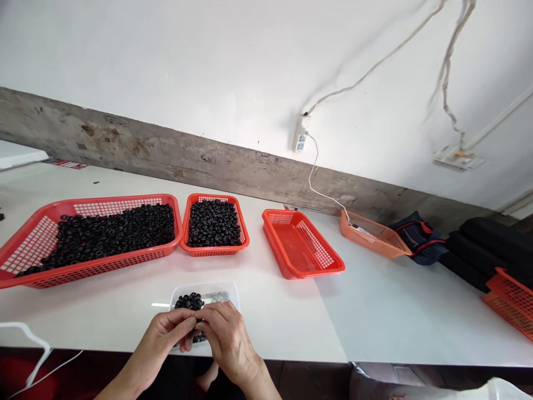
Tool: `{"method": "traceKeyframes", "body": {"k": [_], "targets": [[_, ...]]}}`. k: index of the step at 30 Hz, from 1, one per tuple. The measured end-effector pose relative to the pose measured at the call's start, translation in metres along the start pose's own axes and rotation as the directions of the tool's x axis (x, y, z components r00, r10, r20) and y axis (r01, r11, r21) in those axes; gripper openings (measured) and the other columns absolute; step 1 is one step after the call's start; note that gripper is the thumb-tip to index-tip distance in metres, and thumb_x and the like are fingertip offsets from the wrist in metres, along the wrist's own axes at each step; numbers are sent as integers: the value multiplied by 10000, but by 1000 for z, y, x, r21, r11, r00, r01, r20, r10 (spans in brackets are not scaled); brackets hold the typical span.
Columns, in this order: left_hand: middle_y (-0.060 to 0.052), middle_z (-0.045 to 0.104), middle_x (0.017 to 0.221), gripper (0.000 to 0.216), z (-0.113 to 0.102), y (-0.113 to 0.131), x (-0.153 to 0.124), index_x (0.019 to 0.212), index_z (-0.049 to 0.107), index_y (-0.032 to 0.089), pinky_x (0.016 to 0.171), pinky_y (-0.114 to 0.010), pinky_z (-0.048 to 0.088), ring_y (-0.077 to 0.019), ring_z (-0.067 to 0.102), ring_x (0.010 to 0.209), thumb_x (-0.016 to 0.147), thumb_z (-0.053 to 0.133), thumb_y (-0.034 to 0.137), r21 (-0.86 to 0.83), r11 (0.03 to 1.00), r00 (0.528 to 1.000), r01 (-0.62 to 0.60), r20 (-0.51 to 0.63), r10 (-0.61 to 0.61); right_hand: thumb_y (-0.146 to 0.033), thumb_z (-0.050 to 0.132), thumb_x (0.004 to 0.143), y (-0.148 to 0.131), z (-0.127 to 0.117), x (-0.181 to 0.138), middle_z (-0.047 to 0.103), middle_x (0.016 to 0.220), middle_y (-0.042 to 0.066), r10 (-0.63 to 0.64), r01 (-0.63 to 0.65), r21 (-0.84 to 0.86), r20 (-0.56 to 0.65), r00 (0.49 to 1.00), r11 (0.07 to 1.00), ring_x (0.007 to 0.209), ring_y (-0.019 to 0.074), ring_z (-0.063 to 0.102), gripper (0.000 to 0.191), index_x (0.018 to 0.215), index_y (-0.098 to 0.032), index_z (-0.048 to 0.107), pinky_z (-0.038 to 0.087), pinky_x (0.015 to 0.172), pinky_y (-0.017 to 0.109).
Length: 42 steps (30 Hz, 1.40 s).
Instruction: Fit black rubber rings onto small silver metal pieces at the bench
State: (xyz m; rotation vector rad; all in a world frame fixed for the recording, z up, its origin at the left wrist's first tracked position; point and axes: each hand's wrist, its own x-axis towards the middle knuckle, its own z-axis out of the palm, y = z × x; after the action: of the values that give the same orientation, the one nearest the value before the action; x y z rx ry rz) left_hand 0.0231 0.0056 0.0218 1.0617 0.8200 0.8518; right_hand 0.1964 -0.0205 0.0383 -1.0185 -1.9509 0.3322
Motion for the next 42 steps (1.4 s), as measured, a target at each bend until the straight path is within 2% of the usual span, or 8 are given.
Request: {"method": "traceKeyframes", "body": {"k": [3, 6, 8, 12, 15, 19, 29, 42], "targets": [[-11, 589, 564, 336, 5, -7, -4, 883, 794, 175, 611, -271, 424, -145, 514, 577, 822, 740, 501, -21, 1000, 999, -12, -31, 11, -149, 501, 988, -3, 1, -7, 719, 986, 67, 11, -11, 12, -42, 999, 1000, 904, 198, 675, 228, 1132, -236, 655, 570, 808, 337], [-25, 637, 622, 327, 4, -13, -7, 871, 795, 178, 615, -265, 428, -139, 519, 594, 796, 771, 495, -102, 995, 996, 19, -84, -28, -197, 494, 990, 12, 0, -22, 712, 945, 74, 114, -104, 59, -189, 975, 993, 868, 203, 678, 203, 1069, -240, 676, 573, 758, 321], [-43, 686, 716, 322, -1, -14, -9, 876, 797, 181, 627, -248, 437, -130, 536, 630, 778, 793, 488, -180, 982, 993, 49, -101, -68, -281, 518, 985, 36, -3, -37, 705, 902, 70, 272, -255, 96, -357, 894, 962, 808, 194, 672, 184, 1013, -231, 692, 561, 713, 302], [-57, 729, 827, 339, -10, -12, -12, 924, 805, 184, 700, -220, 481, -127, 590, 720, 704, 871, 433, -325, 941, 987, 95, -92, -131, -519, 631, 863, 103, -12, -69, 663, 750, 38, 620, -547, 304, -500, 605, 780, 730, 186, 629, 368, 980, -183, 721, 537, 731, 310], [-59, 743, 854, 359, -10, -13, -17, 974, 806, 186, 703, -201, 500, -115, 606, 724, 684, 898, 377, -393, 912, 982, 118, -91, -166, -595, 624, 811, 139, -13, -86, 674, 744, 56, 687, -588, 365, -484, 543, 722, 638, 171, 586, 489, 967, -143, 720, 520, 645, 308], [-58, 754, 869, 337, -9, -19, -23, 965, 808, 181, 702, -184, 522, -100, 618, 708, 675, 911, 316, -453, 883, 978, 124, -93, -185, -582, 626, 804, 150, -8, -92, 668, 751, 43, 726, -611, 396, -439, 530, 686, 626, 156, 563, 489, 995, -143, 724, 503, 638, 289], [-57, 750, 885, 251, -7, -34, -31, 904, 793, 159, 704, -161, 546, -91, 645, 714, 686, 904, 216, -513, 850, 977, 116, -95, -191, -531, 662, 789, 144, -4, -87, 595, 648, 1, 738, -623, 395, -355, 574, 675, 610, 159, 525, 438, 987, -148, 737, 454, 606, 270], [-27, 717, 868, 247, -21, -30, -36, 935, 749, 196, 634, -149, 506, -68, 594, 658, 747, 865, 306, -474, 880, 991, 31, -103, -90, -565, 691, 769, 142, -5, -86, 571, 626, -10, 732, -590, 435, -351, 584, 680, 560, 139, 473, 470, 983, -149, 738, 401, 549, 258]]}}
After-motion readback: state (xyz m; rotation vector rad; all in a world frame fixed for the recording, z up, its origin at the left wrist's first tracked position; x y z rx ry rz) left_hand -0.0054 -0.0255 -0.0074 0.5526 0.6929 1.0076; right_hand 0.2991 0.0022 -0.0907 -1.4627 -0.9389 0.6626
